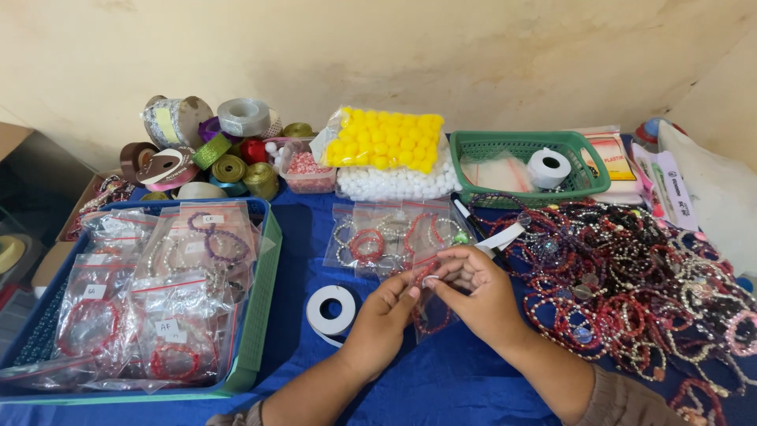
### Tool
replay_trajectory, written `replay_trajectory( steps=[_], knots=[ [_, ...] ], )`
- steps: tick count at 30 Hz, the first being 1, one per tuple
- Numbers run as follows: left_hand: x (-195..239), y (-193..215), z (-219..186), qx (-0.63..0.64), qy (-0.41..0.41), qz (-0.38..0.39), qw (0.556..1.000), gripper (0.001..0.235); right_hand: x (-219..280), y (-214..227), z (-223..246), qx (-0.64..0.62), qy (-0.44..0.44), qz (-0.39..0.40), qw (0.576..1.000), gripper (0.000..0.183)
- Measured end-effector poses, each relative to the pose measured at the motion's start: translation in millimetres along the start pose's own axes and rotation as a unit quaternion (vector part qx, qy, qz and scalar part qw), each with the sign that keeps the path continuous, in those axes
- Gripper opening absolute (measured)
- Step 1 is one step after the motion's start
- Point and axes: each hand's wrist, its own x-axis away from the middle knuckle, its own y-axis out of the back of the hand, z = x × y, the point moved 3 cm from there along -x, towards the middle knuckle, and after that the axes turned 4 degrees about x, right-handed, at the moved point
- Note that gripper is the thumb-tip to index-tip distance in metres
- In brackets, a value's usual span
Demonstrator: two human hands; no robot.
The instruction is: The user is writing numbers on stickers and labeling small plastic bags containing bracelets on a workbench.
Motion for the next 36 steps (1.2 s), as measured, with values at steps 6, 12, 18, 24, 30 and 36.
replay_trajectory(
  steps=[6, 12, 18, 24, 30, 36],
  knots=[
    [0.1, -0.1, -0.9, 0.004, -0.015, 0.012, 1.000, 0.038, 0.6, 0.2, 4.8, 0.039, 0.036, -0.011, 0.999, 0.045],
    [-1.3, -4.1, -11.3, 0.089, -0.009, 0.012, 0.996, 0.036, -2.2, 1.8, 0.4, -0.002, 0.007, -0.034, 0.999, 0.049],
    [-2.9, -0.2, -11.8, 0.099, 0.026, -0.038, 0.994, 0.032, -4.9, 7.6, -11.1, -0.032, 0.011, -0.032, 0.999, 0.050],
    [-7.9, 6.7, -8.4, 0.094, 0.047, -0.047, 0.993, 0.031, -6.2, 8.9, -10.6, -0.054, -0.008, -0.040, 0.998, 0.048],
    [-11.8, 13.9, -5.9, 0.150, 0.032, -0.048, 0.987, 0.031, -6.8, 6.2, -11.7, -0.106, -0.080, -0.027, 0.991, 0.042],
    [-11.6, 10.7, -23.0, 0.109, 0.054, -0.059, 0.991, 0.034, -2.5, 11.5, -47.9, -0.146, -0.066, -0.025, 0.987, 0.021]
  ],
)
